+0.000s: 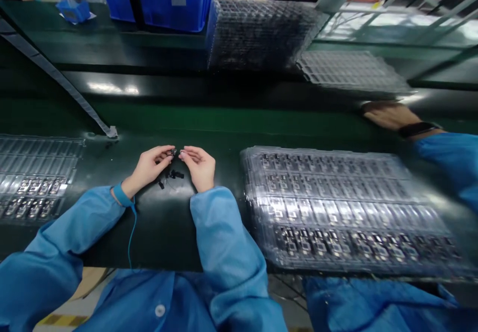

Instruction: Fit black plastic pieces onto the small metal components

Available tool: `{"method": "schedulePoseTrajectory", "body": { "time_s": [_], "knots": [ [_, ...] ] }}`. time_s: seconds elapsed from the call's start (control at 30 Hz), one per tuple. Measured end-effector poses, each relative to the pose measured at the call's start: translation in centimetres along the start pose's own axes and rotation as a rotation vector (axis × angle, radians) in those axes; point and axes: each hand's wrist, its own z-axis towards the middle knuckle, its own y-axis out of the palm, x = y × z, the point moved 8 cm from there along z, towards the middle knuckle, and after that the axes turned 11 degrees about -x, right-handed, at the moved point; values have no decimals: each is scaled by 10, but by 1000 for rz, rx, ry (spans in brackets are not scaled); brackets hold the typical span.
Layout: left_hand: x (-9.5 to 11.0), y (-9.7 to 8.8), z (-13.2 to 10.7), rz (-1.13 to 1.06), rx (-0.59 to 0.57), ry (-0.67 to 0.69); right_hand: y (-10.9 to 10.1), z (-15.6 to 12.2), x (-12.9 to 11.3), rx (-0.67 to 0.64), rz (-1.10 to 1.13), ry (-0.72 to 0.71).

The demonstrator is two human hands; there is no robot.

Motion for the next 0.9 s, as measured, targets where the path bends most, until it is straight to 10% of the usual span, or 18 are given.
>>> {"method": "schedulePoseTrajectory", "body": {
  "time_s": [0.9],
  "knots": [
    [32,-3,-11,251,122,269,6,-5,-8,33,-149,-76]
  ]
}}
